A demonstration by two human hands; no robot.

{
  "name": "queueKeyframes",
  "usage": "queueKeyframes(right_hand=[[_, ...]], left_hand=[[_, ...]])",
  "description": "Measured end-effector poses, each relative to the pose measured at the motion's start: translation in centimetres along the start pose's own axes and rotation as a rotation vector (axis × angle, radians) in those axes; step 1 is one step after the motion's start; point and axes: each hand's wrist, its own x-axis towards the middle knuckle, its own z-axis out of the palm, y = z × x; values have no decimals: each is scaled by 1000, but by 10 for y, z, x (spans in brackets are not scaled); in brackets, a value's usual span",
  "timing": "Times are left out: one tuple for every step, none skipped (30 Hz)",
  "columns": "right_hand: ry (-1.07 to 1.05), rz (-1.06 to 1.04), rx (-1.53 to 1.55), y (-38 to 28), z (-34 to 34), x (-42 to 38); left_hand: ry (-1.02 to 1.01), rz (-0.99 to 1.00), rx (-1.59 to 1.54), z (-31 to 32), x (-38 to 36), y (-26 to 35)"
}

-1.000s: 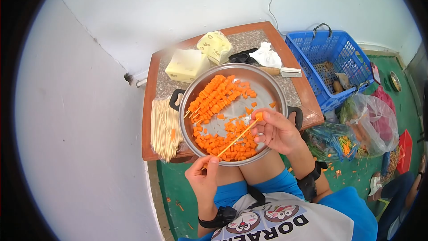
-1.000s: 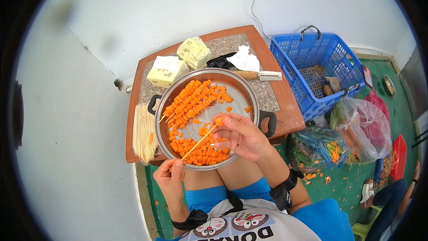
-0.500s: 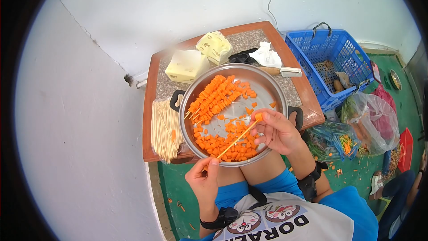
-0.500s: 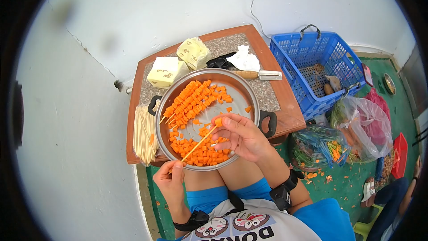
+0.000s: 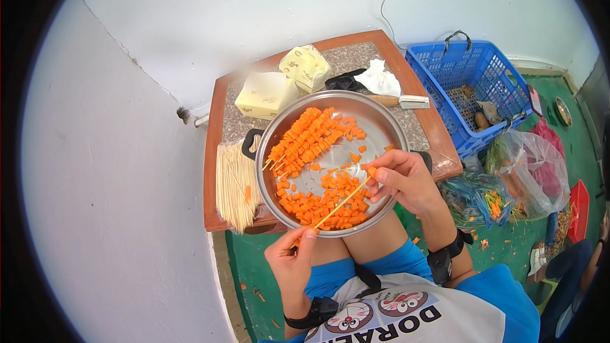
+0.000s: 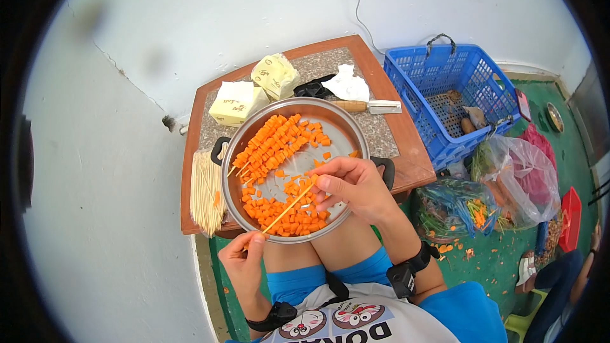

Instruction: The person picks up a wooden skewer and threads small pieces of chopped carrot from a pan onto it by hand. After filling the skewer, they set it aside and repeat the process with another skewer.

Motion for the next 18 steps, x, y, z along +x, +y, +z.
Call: queueKeyframes(right_hand=[[17, -11, -77, -1, 0, -1], [33, -21, -154, -2, 1, -1], [32, -21, -154, -3, 2, -2], [18, -56, -206, -4, 3, -3], [4, -91, -258, -5, 3, -4], [4, -92, -259, -5, 4, -5], [-17, -172, -301, -5, 6, -5], [-38, -252, -343, -5, 6, -5], [-38, -252, -343, -6, 7, -5], [-47, -264, -378, -6, 7, -6], [-56, -277, -414, -7, 7, -6], [-55, -279, -414, -7, 6, -6], [-46, -228, -386, -8, 6, -7], [-38, -176, -357, -9, 6, -7], [-39, -176, -357, -8, 6, -7], [7, -108, -326, -8, 7, -6], [53, -41, -294, -7, 8, -5], [51, -42, -294, -5, 7, -5]], left_hand=[[-1, 0, 0, 0, 0, 0], [-22, -30, -33, 0, 0, 0], [-44, -61, -65, -1, 1, 0], [-44, -60, -66, -1, 1, -1], [-82, -112, -134, -1, 2, -2], [-121, -163, -203, -1, 4, -3], [-121, -163, -202, -2, 5, -5], [-164, -225, -271, -4, 6, -8], [-206, -286, -340, -4, 6, -9], [-207, -285, -340, -4, 6, -8], [-185, -260, -283, -3, 6, -6], [-164, -235, -227, -1, 5, -4], [-165, -233, -227, 1, 5, -4], [-63, 33, -53, 4, 4, -4], [41, 298, 122, 6, 4, -4], [42, 297, 122, 5, 4, -4], [51, 458, 233, 5, 4, -3], [59, 619, 345, 4, 4, -2]])
